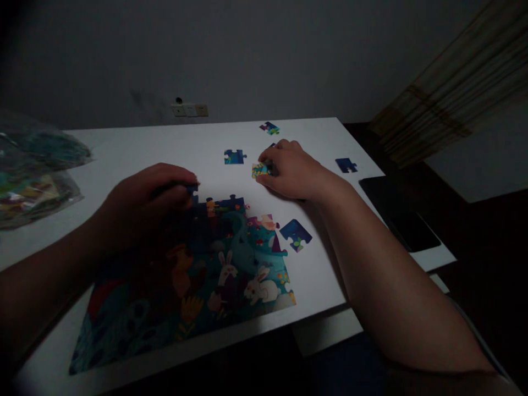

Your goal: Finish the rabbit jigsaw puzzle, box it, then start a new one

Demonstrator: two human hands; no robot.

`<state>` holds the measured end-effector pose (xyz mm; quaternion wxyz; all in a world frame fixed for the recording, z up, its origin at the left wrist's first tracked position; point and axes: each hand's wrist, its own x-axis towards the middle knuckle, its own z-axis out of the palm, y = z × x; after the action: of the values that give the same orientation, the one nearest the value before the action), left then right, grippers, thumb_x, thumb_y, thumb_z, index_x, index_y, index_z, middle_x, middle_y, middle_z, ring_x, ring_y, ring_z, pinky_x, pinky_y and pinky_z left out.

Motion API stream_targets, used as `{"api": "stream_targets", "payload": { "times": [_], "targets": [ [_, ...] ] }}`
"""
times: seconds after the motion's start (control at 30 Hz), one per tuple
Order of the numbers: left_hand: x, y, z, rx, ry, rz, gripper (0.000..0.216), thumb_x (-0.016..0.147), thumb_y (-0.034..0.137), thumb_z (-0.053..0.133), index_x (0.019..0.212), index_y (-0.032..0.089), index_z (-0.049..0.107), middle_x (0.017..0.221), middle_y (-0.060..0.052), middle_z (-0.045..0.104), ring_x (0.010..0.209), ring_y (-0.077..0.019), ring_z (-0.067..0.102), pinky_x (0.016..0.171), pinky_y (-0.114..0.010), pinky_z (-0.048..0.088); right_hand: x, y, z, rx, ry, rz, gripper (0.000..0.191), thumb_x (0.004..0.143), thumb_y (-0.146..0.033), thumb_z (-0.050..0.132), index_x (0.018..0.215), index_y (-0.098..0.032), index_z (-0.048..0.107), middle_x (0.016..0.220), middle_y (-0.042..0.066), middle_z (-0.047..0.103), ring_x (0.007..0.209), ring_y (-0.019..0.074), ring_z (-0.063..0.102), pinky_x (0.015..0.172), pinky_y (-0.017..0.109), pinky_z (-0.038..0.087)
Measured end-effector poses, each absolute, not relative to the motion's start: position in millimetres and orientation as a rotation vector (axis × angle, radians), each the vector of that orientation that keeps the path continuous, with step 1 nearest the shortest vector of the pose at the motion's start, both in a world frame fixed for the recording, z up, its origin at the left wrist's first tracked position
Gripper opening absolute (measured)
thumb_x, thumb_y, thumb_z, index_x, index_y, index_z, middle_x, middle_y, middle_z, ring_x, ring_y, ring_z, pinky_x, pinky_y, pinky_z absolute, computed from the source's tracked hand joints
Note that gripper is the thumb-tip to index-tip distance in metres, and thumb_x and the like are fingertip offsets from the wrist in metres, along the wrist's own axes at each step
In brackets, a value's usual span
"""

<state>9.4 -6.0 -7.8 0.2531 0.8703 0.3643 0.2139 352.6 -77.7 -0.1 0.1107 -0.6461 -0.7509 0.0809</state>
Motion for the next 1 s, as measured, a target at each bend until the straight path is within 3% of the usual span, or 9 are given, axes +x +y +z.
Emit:
{"api": "stream_targets", "payload": {
  "times": [0.17,0.4,0.53,0.67,0.87,1.0],
  "targets": [
    [8.0,-0.9,3.7,1.9,1.235,0.787,0.033,0.098,0.04,0.053,0.102,0.026,0.084,0.119,-0.005,0.088,0.112,-0.0296,0.079,0.104,-0.047,0.065,349.1,-77.2,3.1,-1.953,-2.139,0.256,0.05,0.095,-0.057,0.076,0.13,-0.02,0.079,0.127,0.023,0.076,0.12,0.0482,0.067,0.105,0.068,0.056],
    [9.9,-6.7,15.3,1.816,1.197,0.767,0.027,0.091,0.039,0.059,0.095,0.026,0.083,0.121,-0.009,0.087,0.111,-0.0296,0.08,0.102,-0.045,0.064,337.6,-82.5,5.3,-1.901,-2.022,0.282,0.046,0.09,-0.045,0.081,0.129,-0.023,0.073,0.116,0.015,0.08,0.098,0.0366,0.074,0.086,0.05,0.057],
    [3.6,-3.5,9.6,1.982,1.226,0.787,0.024,0.094,0.038,0.063,0.1,0.026,0.083,0.122,-0.007,0.087,0.104,-0.0263,0.079,0.096,-0.04,0.063,335.5,-84.6,3.8,-1.802,-2.022,0.313,0.044,0.092,-0.041,0.081,0.132,-0.024,0.074,0.116,0.013,0.081,0.096,0.034,0.075,0.087,0.049,0.056],
    [-4.2,5.9,1.7,2.241,1.246,0.749,0.022,0.097,0.038,0.069,0.109,0.027,0.084,0.122,-0.004,0.087,0.111,-0.026,0.078,0.106,-0.039,0.059,333.4,-84.0,2.2,-1.719,-2.056,0.302,0.042,0.093,-0.037,0.079,0.133,-0.024,0.077,0.122,0.013,0.083,0.1,0.0341,0.076,0.09,0.049,0.057],
    [-5.6,13.0,-2.9,2.192,1.182,0.768,0.02,0.092,0.038,0.07,0.103,0.029,0.084,0.118,-0.008,0.087,0.108,-0.0289,0.079,0.103,-0.041,0.06,331.1,-82.7,4.8,-1.761,-2.041,0.291,0.034,0.097,-0.029,0.069,0.129,-0.023,0.08,0.12,0.013,0.085,0.099,0.0328,0.077,0.093,0.05,0.058],
    [2.2,5.8,5.2,1.986,1.194,0.768,0.016,0.083,0.035,0.072,0.093,0.027,0.082,0.114,-0.009,0.087,0.11,-0.0297,0.079,0.098,-0.038,0.062,328.4,-82.8,8.5,-1.772,-1.959,0.314,0.024,0.099,-0.035,0.07,0.116,-0.023,0.082,0.104,0.011,0.084,0.09,0.0302,0.075,0.085,0.046,0.058]
  ]
}}
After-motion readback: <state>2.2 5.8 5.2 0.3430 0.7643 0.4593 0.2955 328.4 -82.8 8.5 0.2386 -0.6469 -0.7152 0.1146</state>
